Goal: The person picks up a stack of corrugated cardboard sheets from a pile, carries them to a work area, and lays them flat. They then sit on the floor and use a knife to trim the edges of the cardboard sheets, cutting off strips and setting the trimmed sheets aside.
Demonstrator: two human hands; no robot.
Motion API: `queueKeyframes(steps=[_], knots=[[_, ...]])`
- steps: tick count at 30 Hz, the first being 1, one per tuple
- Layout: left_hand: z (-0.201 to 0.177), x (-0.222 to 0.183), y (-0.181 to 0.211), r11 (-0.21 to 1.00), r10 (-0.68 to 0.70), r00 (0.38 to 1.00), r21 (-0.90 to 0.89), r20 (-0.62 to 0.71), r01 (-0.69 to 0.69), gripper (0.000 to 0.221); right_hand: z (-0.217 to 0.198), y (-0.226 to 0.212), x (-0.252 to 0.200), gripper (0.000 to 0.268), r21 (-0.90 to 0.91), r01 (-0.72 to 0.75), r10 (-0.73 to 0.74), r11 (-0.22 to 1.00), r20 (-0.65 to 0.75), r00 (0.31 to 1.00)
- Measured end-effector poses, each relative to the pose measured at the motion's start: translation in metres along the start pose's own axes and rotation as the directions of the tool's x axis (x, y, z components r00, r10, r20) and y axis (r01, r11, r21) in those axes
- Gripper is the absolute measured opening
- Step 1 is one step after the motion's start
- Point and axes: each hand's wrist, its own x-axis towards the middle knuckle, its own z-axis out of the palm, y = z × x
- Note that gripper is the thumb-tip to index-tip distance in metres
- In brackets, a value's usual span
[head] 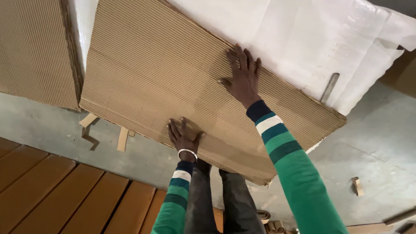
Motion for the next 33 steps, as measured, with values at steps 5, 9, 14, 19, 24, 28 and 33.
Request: queueKeyframes(steps=[5,9,14,19,24,28,33], knots=[[-0.002,0.003,0.002,0.996,-0.087,0.993,0.038,0.077,0.085,0.111,-0.004,0.000,-0.001,0.096,0.022,0.008,-0.007,1.000,-0.021,1.000],[0.001,0.003,-0.003,1.000,-0.016,1.000,0.025,0.020,0.015,0.112,-0.001,0.001,0.001,0.095,0.033,0.013,-0.013,0.999,-0.028,1.000],[0.019,0.001,-0.016,0.993,-0.026,0.999,0.113,0.031,0.023,0.110,-0.005,0.020,-0.011,0.085,0.012,0.065,-0.062,0.998,-0.138,0.988],[0.020,-0.002,-0.018,0.997,0.025,1.000,0.077,0.007,-0.026,0.111,-0.024,0.126,-0.073,0.055,0.042,-0.229,0.224,0.972,-0.442,0.869],[0.019,-0.002,-0.020,0.993,0.074,0.996,0.092,-0.048,-0.070,0.112,-0.057,0.237,-0.141,0.048,-0.084,-0.493,0.323,0.866,-0.659,0.679],[0.019,-0.004,-0.020,0.997,0.043,0.999,0.073,-0.029,-0.040,0.113,-0.049,0.297,-0.164,0.046,0.102,-0.635,0.636,0.766,-0.269,0.724],[0.018,-0.004,-0.024,0.996,0.030,0.999,0.087,-0.012,-0.029,0.114,-0.033,0.331,-0.156,0.045,0.243,-0.554,0.597,0.796,-0.159,0.787]])
